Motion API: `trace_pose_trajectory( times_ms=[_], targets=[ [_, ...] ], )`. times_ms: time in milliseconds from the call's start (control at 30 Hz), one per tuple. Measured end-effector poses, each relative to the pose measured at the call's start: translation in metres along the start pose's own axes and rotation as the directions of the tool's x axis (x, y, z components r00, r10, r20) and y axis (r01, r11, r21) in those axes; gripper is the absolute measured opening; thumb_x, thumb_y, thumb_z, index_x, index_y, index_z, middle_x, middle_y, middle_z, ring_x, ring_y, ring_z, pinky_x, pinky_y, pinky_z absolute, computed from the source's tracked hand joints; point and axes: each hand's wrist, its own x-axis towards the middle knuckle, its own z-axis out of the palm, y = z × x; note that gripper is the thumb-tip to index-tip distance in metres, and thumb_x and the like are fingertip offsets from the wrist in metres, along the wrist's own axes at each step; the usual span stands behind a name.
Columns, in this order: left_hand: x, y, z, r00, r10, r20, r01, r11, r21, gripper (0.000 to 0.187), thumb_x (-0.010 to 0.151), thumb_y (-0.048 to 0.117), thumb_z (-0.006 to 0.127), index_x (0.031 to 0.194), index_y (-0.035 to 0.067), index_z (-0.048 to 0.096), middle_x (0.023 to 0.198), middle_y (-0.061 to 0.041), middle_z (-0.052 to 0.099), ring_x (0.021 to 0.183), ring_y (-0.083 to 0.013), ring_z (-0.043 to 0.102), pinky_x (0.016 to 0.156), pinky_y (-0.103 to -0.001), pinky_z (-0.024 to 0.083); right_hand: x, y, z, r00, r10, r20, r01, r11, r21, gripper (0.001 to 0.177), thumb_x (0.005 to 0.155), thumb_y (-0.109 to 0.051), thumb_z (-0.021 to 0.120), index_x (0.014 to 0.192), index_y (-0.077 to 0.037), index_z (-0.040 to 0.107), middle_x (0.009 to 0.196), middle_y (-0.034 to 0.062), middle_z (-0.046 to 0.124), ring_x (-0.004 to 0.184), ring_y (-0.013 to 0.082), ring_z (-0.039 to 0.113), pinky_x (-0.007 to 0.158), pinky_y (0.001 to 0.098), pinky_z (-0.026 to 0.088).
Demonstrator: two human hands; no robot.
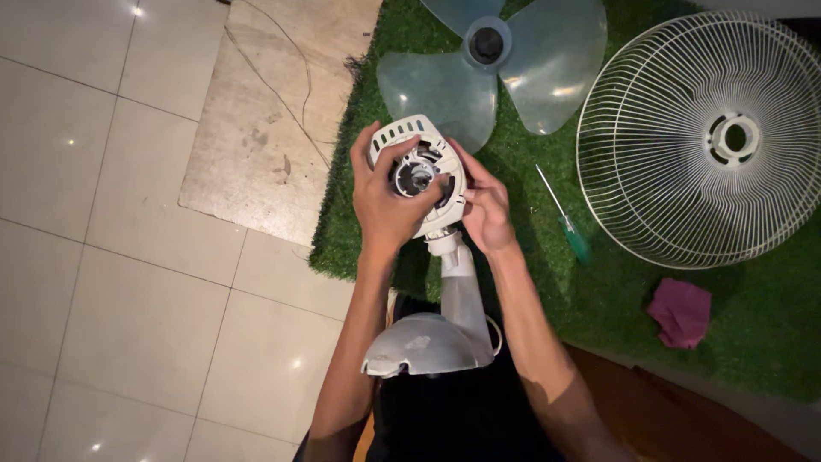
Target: The person disassembles a standing fan motor housing using a screwdriver. They remove screws, separate the housing halves, and manipulate internal components while the fan blades and cage lie nearby.
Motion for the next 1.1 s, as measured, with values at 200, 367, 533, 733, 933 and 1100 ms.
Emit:
trace_pose_trajectory(
  times_ms=[200,367,533,733,933,1100],
  targets=[
    [0.004,-0.004,-0.011,1.0,-0.011,0.028,0.012,0.999,-0.053,0.058,0.069,0.028,0.094,0.122,0.017,0.072,0.153,-0.019,0.046,0.134,-0.0364,0.062,0.108,-0.042,0.055,0.001,-0.001,0.007,1.0,0.016,0.014,-0.015,0.998,-0.056,0.082,0.086,-0.014,0.055,0.16,0.01,0.028,0.159,0.0232,0.044,0.145,0.0288,0.048,0.125,0.0395,0.036],
    [0.001,0.002,-0.028,0.988,0.005,0.155,-0.018,0.996,0.084,0.084,0.06,0.037,0.099,0.136,0.019,0.068,0.164,-0.024,0.029,0.144,-0.0419,0.048,0.112,-0.046,0.049,0.0,-0.001,0.013,1.0,0.009,0.024,-0.008,1.0,-0.015,0.08,0.089,-0.015,0.054,0.161,0.009,0.028,0.162,0.0233,0.041,0.147,0.0287,0.046,0.125,0.0392,0.035],
    [-0.005,0.002,-0.038,0.969,-0.09,0.23,0.063,0.99,0.124,0.102,0.056,0.041,0.099,0.146,0.022,0.056,0.17,-0.027,0.014,0.148,-0.0433,0.041,0.112,-0.046,0.047,0.0,0.002,0.017,0.998,-0.003,0.065,0.009,0.996,-0.092,0.079,0.089,-0.013,0.054,0.161,0.009,0.03,0.168,0.0209,0.033,0.154,0.0285,0.038,0.13,0.0395,0.028],
    [-0.005,-0.014,-0.052,0.963,-0.006,0.271,0.012,1.0,-0.02,0.111,0.057,0.041,0.102,0.151,0.016,0.048,0.171,-0.031,0.005,0.155,-0.044,0.034,0.119,-0.045,0.045,0.003,0.01,0.024,0.993,-0.047,0.109,0.07,0.973,-0.219,0.073,0.09,-0.009,0.054,0.159,0.009,0.034,0.173,0.0167,0.025,0.162,0.0272,0.024,0.134,0.0396,0.02],
    [-0.008,-0.016,-0.05,0.963,0.023,0.267,-0.009,0.999,-0.051,0.113,0.058,0.04,0.103,0.153,0.012,0.047,0.172,-0.029,0.005,0.156,-0.0436,0.036,0.12,-0.045,0.045,0.0,0.011,0.023,0.994,-0.056,0.096,0.077,0.97,-0.229,0.077,0.088,-0.012,0.053,0.16,0.009,0.034,0.172,0.0186,0.028,0.16,0.0275,0.03,0.133,0.0384,0.023],
    [-0.015,-0.007,-0.035,0.973,-0.065,0.221,0.074,0.997,-0.032,0.137,0.051,0.046,0.1,0.159,0.004,0.028,0.173,-0.026,0.008,0.152,-0.0399,0.041,0.118,-0.042,0.046,-0.001,0.007,0.017,0.999,-0.036,0.027,0.04,0.983,-0.181,0.084,0.084,-0.021,0.054,0.16,0.008,0.033,0.163,0.0223,0.041,0.148,0.0283,0.045,0.127,0.038,0.034]
  ],
)
